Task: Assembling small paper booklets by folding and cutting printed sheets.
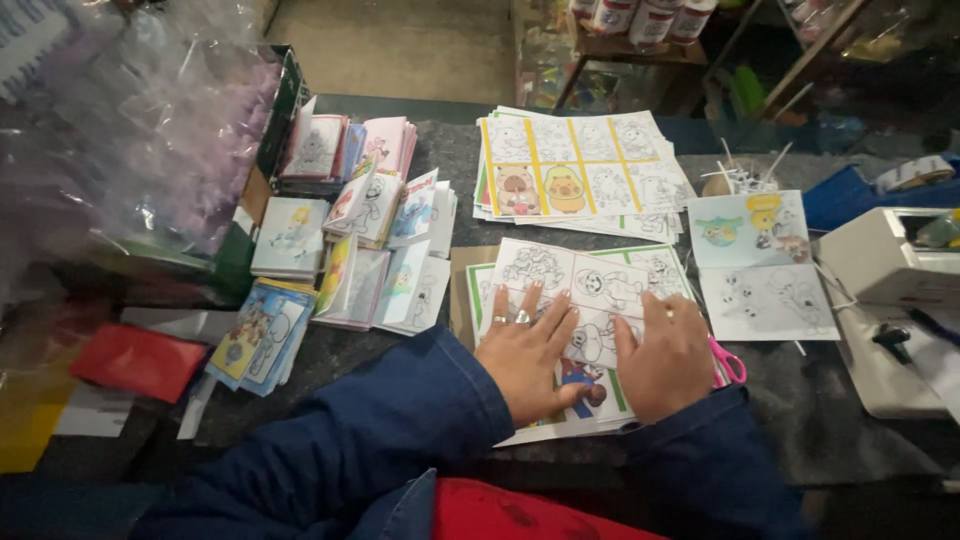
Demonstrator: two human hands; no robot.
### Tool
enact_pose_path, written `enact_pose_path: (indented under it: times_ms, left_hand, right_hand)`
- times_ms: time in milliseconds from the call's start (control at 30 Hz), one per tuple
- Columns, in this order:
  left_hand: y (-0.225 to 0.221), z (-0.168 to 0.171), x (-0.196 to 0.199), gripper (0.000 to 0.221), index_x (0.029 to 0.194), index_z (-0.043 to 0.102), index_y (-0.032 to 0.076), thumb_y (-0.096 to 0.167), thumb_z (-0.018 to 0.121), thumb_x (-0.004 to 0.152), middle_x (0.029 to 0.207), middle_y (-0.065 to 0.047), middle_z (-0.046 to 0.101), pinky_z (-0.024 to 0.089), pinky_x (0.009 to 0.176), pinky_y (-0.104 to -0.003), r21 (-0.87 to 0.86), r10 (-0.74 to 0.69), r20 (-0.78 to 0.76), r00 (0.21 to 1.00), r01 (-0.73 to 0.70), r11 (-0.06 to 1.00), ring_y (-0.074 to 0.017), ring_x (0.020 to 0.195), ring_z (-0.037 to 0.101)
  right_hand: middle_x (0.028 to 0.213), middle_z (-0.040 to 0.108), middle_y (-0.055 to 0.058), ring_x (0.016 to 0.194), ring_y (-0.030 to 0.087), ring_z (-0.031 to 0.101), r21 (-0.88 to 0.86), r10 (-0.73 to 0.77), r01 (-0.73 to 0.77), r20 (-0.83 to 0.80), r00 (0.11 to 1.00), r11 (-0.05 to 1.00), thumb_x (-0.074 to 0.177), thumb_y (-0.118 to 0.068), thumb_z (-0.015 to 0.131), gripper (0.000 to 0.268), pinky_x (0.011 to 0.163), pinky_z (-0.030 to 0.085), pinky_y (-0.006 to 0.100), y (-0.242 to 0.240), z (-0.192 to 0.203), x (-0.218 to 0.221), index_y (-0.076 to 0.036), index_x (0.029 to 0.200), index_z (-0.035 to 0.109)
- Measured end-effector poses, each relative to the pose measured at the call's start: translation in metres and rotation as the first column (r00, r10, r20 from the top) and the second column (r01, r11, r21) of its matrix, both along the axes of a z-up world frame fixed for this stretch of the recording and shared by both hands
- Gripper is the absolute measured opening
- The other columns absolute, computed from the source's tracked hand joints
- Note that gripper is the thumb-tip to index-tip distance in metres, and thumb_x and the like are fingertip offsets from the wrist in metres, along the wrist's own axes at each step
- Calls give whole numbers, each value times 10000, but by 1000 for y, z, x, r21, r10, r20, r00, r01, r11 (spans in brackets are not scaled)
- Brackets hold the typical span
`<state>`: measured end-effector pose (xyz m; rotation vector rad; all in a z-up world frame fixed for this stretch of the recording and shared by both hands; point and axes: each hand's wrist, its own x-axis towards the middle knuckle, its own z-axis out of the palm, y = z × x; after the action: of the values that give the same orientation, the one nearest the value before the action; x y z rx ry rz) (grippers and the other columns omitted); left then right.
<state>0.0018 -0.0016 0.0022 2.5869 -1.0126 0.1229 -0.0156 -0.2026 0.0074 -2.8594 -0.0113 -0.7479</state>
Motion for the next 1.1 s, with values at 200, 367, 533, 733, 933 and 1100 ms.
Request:
enact_pose_path:
  times_ms: [200, 367, 533, 733, 933, 1100]
  left_hand:
    - [-1, -5, 2, 944, 1518, 409, 3, 612, 627, 831, 1580, -236, 365, 61, 1155, -715, -2, -10, 9, 1000, 10, 1000, -503, 1476, 245]
    - [-1, -6, 0, 956, 1512, 396, 23, 623, 629, 805, 1608, -202, 340, 44, 1174, -710, 50, 19, 12, 1000, -19, 999, -464, 1501, 225]
    - [-2, -3, 1, 990, 1520, 378, -4, 641, 621, 809, 1598, -239, 322, 39, 1172, -696, 54, 23, -12, 1000, -22, 998, -461, 1500, 210]
    - [1, -13, 3, 1030, 1502, 384, -45, 653, 645, 791, 1581, -291, 343, 60, 1191, -669, -6, 31, 37, 999, -31, 999, -472, 1489, 264]
    - [4, 3, 5, 1057, 1488, 402, -41, 654, 688, 744, 1569, -290, 370, 122, 1206, -633, -7, 19, -31, 999, -19, 1000, -466, 1475, 299]
    - [9, 9, 7, 1132, 1460, 388, -85, 688, 714, 701, 1558, -316, 366, 179, 1203, -585, 17, 41, -26, 999, -40, 999, -429, 1479, 322]
  right_hand:
    - [1432, 559, 247, 1339, 409, 510, -15, 311, -310, 36, 950, 951, 933, -259, 647, 490, 1143, 386, 504, 4, -33, 0, 9, 1341, 600]
    - [1527, 443, 246, 1455, 390, 369, -59, 404, -423, -203, 892, 904, 983, -386, 552, 636, 1175, 256, 566, 3, -33, 1, 52, 1436, 468]
    - [1541, 418, 253, 1458, 400, 345, -92, 395, -427, -249, 884, 899, 985, -425, 518, 652, 1167, 244, 569, -1, -36, 6, 40, 1439, 472]
    - [1552, 410, 247, 1451, 411, 353, -155, 396, -437, -236, 887, 886, 971, -430, 514, 637, 1157, 258, 573, 1, -32, 6, -15, 1451, 480]
    - [1553, 412, 236, 1439, 417, 364, -110, 369, -405, -251, 895, 908, 953, -462, 542, 661, 1142, 271, 574, 5, -29, 7, -38, 1456, 486]
    - [1541, 433, 238, 1436, 414, 381, -80, 373, -397, -215, 903, 914, 933, -484, 566, 681, 1140, 285, 561, 4, -28, 5, -38, 1444, 501]
